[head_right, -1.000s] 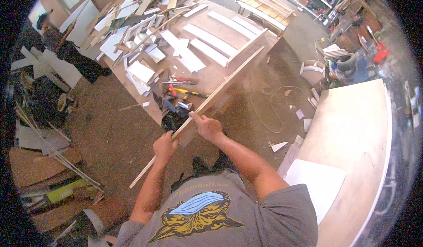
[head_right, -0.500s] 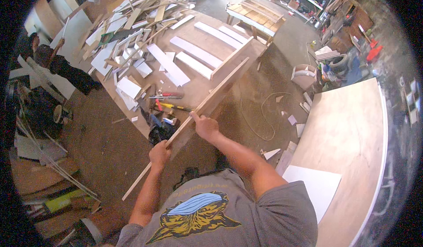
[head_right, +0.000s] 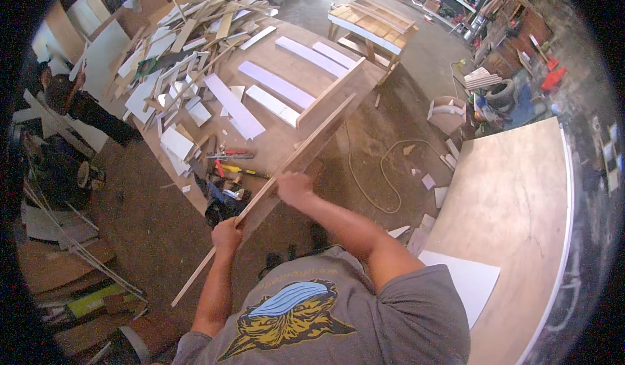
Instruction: The person sorts through wooden planks on a table, then sands the edges of small wooden pieces and a long wooden board using a small tool.
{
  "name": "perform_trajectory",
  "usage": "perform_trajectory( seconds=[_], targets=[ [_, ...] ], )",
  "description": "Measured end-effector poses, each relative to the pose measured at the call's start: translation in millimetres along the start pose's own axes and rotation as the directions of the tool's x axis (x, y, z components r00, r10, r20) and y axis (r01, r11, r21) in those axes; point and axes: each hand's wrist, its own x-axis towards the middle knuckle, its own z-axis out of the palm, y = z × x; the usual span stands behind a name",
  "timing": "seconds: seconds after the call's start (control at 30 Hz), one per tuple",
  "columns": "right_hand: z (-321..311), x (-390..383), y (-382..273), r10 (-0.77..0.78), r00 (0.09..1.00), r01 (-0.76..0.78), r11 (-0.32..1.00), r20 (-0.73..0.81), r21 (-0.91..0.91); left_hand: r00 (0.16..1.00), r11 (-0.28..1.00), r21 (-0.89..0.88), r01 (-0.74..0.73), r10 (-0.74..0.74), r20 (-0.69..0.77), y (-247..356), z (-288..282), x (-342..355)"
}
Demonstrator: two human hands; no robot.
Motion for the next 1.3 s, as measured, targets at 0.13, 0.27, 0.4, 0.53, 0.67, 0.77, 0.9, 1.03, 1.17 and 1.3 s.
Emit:
perform_trajectory(
  seconds=[0.13,0.27,0.4,0.53,0.67,0.77,0.9,1.03,1.17,1.3],
  targets=[
    [-25.3,-20.3,-38.5,-0.151,0.988,0.145,0.981,0.034,0.131,0.998,0.999,0.01,0.053,-0.054,0.032,-6.4,-2.8,1.0],
    [-23.9,4.7,0.9,0.064,0.998,-0.064,0.996,0.007,0.055,0.997,0.998,0.011,0.054,-0.055,0.051,-2.2,-7.4,3.8],
    [-17.4,5.0,8.1,0.069,0.994,-0.063,0.995,-0.081,0.077,0.995,0.998,-0.028,0.062,-0.06,0.076,1.3,-11.2,3.8],
    [-22.1,3.0,-0.5,0.096,0.995,-0.094,0.987,-0.014,0.13,0.999,0.999,-0.035,-0.016,0.014,-0.041,2.2,5.2,11.6],
    [-9.1,1.6,-14.6,0.143,0.988,-0.135,0.982,-0.054,0.13,0.999,1.0,-0.004,-0.022,0.022,0.024,21.7,-1.1,23.5],
    [-4.7,-14.0,-39.4,-0.121,0.992,0.111,0.979,0.048,0.174,0.997,1.0,-0.01,-0.002,0.003,0.074,21.0,-6.8,23.1],
    [-15.8,-1.5,-18.0,-0.019,1.0,0.017,0.996,0.023,0.092,0.997,1.0,-0.011,-0.024,0.024,0.068,16.6,-1.8,22.5],
    [-19.9,17.2,10.6,0.184,0.982,-0.179,0.978,-0.04,0.11,0.999,0.999,0.016,-0.044,0.043,0.029,19.6,-1.4,26.1],
    [-9.1,6.2,-21.5,0.014,0.999,-0.017,0.996,0.043,0.088,0.997,0.999,0.047,-0.006,0.002,0.072,28.9,-2.3,34.2],
    [-35.9,11.6,-2.6,-0.008,1.0,0.007,0.996,0.01,0.092,0.997,0.999,0.042,0.003,-0.006,0.077,24.0,-4.3,37.2]
  ],
)
